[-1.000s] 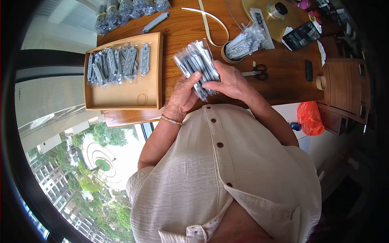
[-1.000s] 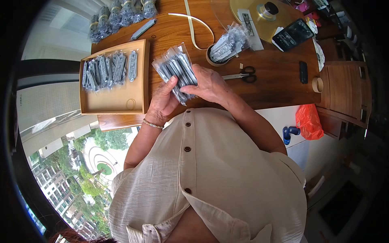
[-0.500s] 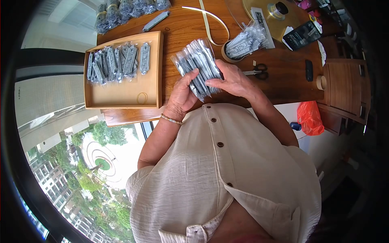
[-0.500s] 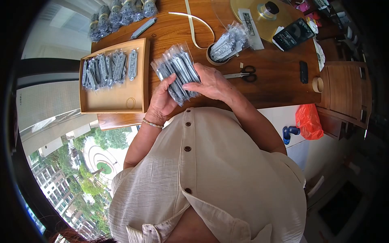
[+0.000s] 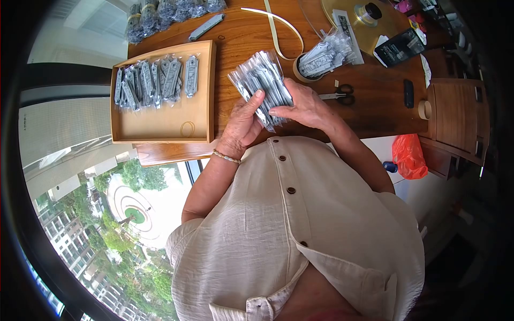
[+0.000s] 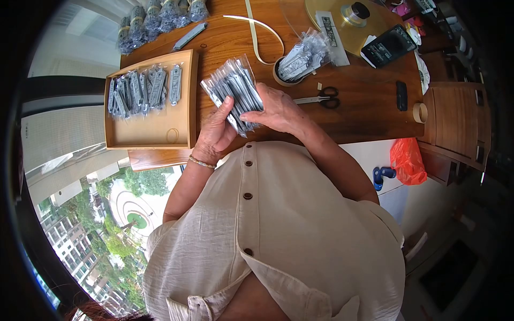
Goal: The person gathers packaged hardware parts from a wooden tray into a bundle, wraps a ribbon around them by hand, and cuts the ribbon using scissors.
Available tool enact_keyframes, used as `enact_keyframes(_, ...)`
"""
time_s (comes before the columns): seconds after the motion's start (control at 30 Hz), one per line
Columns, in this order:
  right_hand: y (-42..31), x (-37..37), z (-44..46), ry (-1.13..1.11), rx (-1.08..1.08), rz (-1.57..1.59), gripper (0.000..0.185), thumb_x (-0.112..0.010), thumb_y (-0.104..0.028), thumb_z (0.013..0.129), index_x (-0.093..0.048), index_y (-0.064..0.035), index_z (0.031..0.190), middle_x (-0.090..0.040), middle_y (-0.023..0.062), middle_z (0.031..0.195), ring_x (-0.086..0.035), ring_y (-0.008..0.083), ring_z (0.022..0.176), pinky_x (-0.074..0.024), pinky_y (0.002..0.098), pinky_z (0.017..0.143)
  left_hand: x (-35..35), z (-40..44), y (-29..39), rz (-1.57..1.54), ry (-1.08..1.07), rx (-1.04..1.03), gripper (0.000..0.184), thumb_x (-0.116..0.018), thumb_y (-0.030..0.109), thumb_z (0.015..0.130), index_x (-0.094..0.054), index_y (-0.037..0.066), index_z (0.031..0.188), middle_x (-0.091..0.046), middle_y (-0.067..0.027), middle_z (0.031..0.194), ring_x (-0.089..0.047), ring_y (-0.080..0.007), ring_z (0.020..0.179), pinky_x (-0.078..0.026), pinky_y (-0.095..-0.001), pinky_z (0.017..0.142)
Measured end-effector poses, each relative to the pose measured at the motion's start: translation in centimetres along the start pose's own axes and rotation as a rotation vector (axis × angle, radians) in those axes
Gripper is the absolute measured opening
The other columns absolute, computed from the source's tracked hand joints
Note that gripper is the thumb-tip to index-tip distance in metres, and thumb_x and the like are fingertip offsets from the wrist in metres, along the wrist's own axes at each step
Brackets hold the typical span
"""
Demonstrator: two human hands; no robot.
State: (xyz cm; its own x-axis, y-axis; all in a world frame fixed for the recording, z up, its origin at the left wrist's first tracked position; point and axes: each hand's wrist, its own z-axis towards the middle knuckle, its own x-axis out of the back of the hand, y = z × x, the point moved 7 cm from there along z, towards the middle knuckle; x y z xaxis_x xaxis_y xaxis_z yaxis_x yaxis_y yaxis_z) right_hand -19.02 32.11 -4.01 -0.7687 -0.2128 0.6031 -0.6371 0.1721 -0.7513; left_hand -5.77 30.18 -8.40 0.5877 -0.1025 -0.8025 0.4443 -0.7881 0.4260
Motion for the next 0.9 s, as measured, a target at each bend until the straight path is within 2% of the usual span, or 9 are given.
enact_keyframes(0.27, -0.9, 0.0, -0.3, 0.027, 0.019, 0.003, 0.068, -0.081, -0.041, 0.073, -0.048, 0.0018, 0.114, -0.061, 0.0217, 0.102, -0.062, 0.0349, 0.094, -0.0486, 0.0423, 0.082, 0.1, 0.2, 0.1, 0.043, 0.01, -0.012, 0.039, -0.065, 0.023, 0.094, -0.054, 0.001, 0.124, -0.063, -0.0092, 0.116, -0.063, -0.0198, 0.105, -0.053, -0.0365, 0.091)
enact_keyframes(0.47, -1.3, -0.2, -0.4, 0.043, 0.081, 0.012, 0.067, -0.077, -0.037, 0.079, -0.045, 0.0033, 0.121, -0.059, 0.0245, 0.11, -0.06, 0.0373, 0.101, -0.0479, 0.0437, 0.087, 0.3, 0.2, 0.0, 0.053, 0.05, -0.026, 0.037, -0.066, 0.022, 0.093, -0.056, 0.002, 0.122, -0.064, -0.0085, 0.114, -0.064, -0.0192, 0.101, -0.054, -0.0353, 0.09)
enact_keyframes(0.57, -1.7, -0.4, -0.7, 0.152, 0.181, -0.057, 0.068, -0.076, -0.037, 0.078, -0.045, 0.0043, 0.122, -0.057, 0.0247, 0.111, -0.059, 0.0407, 0.101, -0.0495, 0.0462, 0.084, 0.3, 0.3, 0.0, 0.09, 0.05, -0.035, 0.034, -0.066, 0.021, 0.093, -0.058, 0.002, 0.12, -0.065, -0.008, 0.111, -0.064, -0.0185, 0.099, -0.054, -0.0347, 0.089)
enact_keyframes(0.67, -1.9, -1.1, -0.7, 0.079, 0.076, -0.13, 0.068, -0.075, -0.033, 0.08, -0.042, 0.005, 0.125, -0.052, 0.0248, 0.111, -0.059, 0.0423, 0.098, -0.0505, 0.0474, 0.082, 0.2, 0.4, -0.3, 0.156, 0.049, -0.055, 0.029, -0.066, 0.02, 0.093, -0.06, 0.003, 0.116, -0.066, -0.0075, 0.108, -0.064, -0.0175, 0.097, -0.054, -0.0337, 0.085)
enact_keyframes(0.8, -2.9, -1.7, -0.7, 0.075, 0.103, -0.122, 0.064, -0.075, -0.024, 0.08, -0.039, 0.0034, 0.126, -0.051, 0.024, 0.104, -0.059, 0.0431, 0.095, -0.0511, 0.0478, 0.079, 0.3, 0.6, -0.7, 0.152, 0.109, -0.069, 0.025, -0.066, 0.021, 0.093, -0.062, 0.004, 0.111, -0.067, -0.0056, 0.102, -0.065, -0.016, 0.092, -0.055, -0.0314, 0.081)
enact_keyframes(0.9, -2.7, -2.1, -0.6, 0.091, 0.134, -0.033, 0.06, -0.073, -0.022, 0.08, -0.042, -0.0028, 0.128, -0.051, 0.0221, 0.105, -0.056, 0.0422, 0.098, -0.0488, 0.0479, 0.08, 0.1, 0.1, -0.3, 0.16, 0.19, -0.046, 0.027, -0.068, 0.02, 0.092, -0.061, 0.002, 0.111, -0.067, -0.0069, 0.1, -0.065, -0.0171, 0.091, -0.055, -0.0322, 0.08)
